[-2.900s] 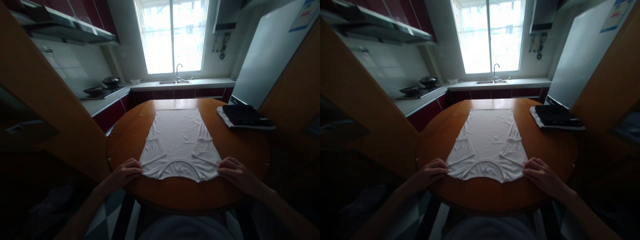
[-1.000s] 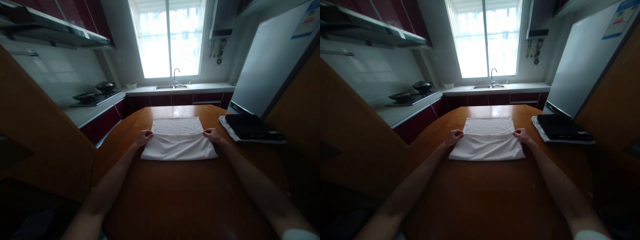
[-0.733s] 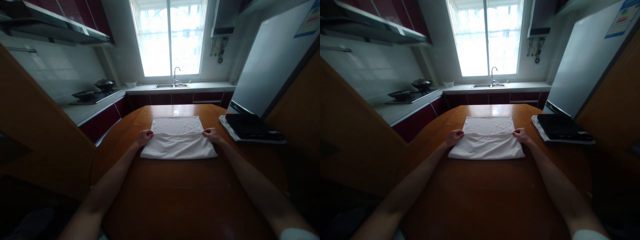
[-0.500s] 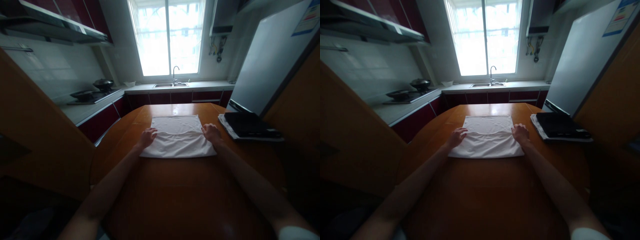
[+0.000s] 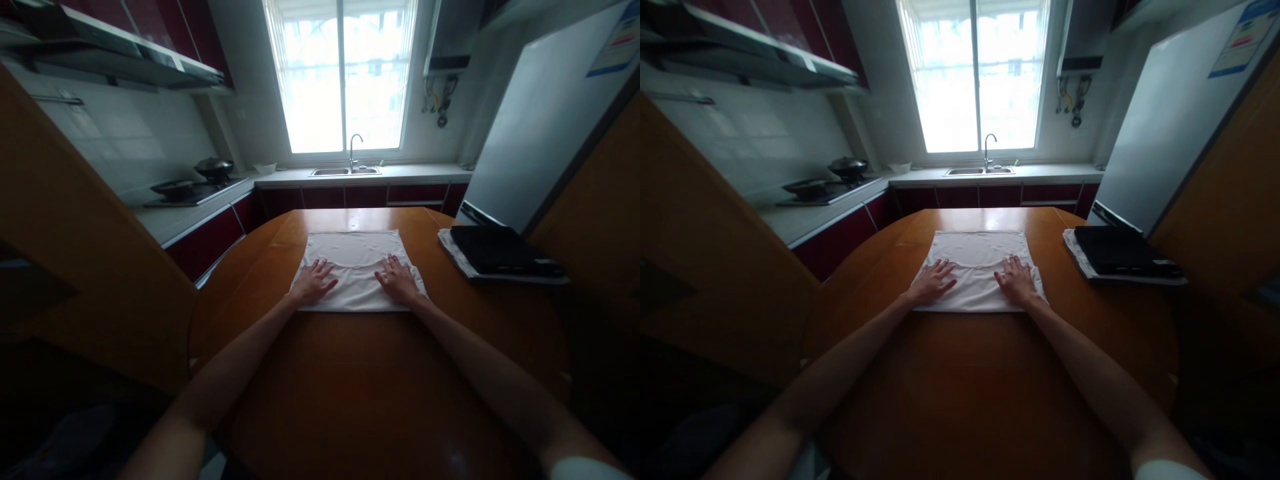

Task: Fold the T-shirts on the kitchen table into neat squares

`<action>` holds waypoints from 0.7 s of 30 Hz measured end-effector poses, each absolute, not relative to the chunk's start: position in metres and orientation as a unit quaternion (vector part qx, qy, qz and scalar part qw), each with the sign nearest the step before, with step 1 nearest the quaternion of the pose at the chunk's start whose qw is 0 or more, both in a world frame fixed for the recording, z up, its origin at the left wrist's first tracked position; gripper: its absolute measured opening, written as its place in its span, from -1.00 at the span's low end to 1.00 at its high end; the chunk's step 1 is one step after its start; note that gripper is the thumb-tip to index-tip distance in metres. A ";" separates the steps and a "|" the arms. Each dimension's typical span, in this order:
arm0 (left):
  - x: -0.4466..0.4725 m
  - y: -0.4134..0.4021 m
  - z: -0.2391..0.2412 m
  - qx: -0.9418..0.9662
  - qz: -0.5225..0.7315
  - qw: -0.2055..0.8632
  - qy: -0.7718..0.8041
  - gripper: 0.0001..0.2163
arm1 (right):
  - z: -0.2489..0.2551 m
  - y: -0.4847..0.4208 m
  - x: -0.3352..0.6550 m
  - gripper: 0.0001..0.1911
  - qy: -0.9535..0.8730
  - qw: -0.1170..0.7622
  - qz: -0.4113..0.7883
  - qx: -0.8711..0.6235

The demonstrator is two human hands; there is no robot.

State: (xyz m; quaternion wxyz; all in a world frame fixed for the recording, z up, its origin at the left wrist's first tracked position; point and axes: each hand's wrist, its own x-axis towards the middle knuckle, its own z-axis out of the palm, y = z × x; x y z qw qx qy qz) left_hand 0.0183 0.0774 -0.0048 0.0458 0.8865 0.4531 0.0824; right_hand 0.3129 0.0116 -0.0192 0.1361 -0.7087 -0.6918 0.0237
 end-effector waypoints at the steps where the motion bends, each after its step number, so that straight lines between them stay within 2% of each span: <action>1: 0.019 0.078 -0.005 0.886 0.095 0.038 0.452 -0.32 | -0.019 0.011 0.311 -0.31 -0.698 0.144 0.018 -0.701; 7: 0.022 0.080 -0.016 0.883 0.091 0.067 0.456 -0.35 | -0.018 0.012 0.303 -0.37 -0.708 0.158 0.058 -0.686; 11: 0.009 0.097 -0.012 0.851 0.205 0.061 0.479 -0.52 | -0.004 0.015 0.324 -0.51 -0.641 0.250 -0.003 -0.726; 14: -0.013 0.116 -0.004 0.778 0.281 0.052 0.560 -0.64 | 0.004 0.017 0.354 -0.58 -0.559 0.251 -0.027 -0.790; 18: -0.039 0.131 -0.004 0.725 0.281 0.067 0.626 -0.75 | -0.004 0.021 0.390 -0.60 -0.497 0.219 0.050 -0.838; 21: -0.044 0.134 -0.008 0.708 0.276 0.080 0.645 -0.78 | -0.016 0.027 0.405 -0.68 -0.492 0.257 0.096 -0.826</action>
